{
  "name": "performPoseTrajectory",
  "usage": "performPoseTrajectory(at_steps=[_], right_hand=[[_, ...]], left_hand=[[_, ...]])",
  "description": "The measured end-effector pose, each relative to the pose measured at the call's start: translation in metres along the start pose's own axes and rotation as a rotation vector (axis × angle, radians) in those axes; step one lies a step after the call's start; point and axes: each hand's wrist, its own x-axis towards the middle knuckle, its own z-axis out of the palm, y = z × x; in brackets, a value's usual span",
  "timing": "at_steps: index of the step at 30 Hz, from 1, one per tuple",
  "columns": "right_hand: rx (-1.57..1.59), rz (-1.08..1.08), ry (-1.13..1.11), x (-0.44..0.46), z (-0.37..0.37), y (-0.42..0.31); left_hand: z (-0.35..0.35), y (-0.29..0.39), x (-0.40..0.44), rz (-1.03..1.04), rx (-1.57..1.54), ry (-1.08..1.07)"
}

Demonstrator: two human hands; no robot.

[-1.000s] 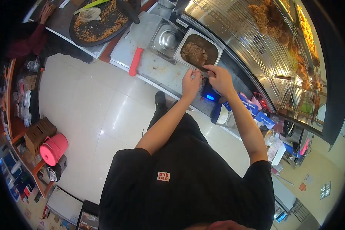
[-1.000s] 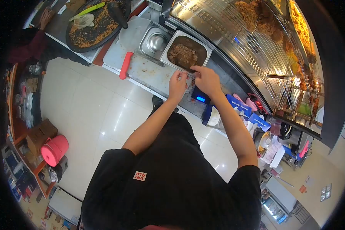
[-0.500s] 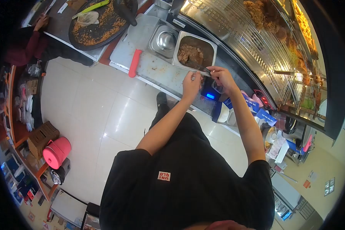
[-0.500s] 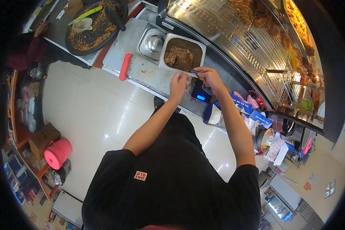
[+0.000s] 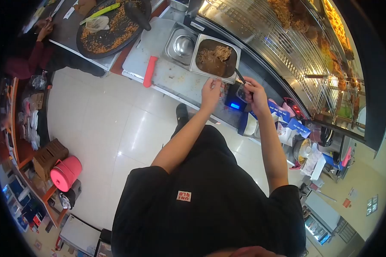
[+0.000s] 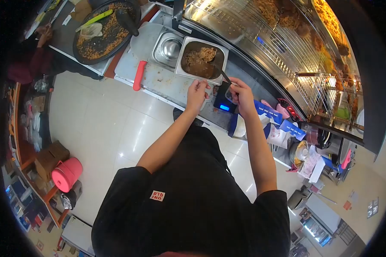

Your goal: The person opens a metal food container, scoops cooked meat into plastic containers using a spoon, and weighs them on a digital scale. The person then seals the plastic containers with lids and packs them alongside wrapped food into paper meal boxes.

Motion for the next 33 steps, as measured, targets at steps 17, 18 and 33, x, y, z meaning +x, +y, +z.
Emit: performPoseTrajectory(at_steps=[17,18,33], right_hand=[[0.095,-0.072,0.047,-0.008,0.016,0.037],[0.110,-0.075,0.039,-0.009,0.018,0.037],[0.139,-0.163,0.276,-0.005,0.062,0.070]], left_hand=[[-0.005,0.005,-0.003,-0.032,0.060,-0.056],[-0.005,0.007,-0.005,-0.032,0.072,-0.059],[-0.147,0.046,-0.068,-0.439,0.459,-0.424]])
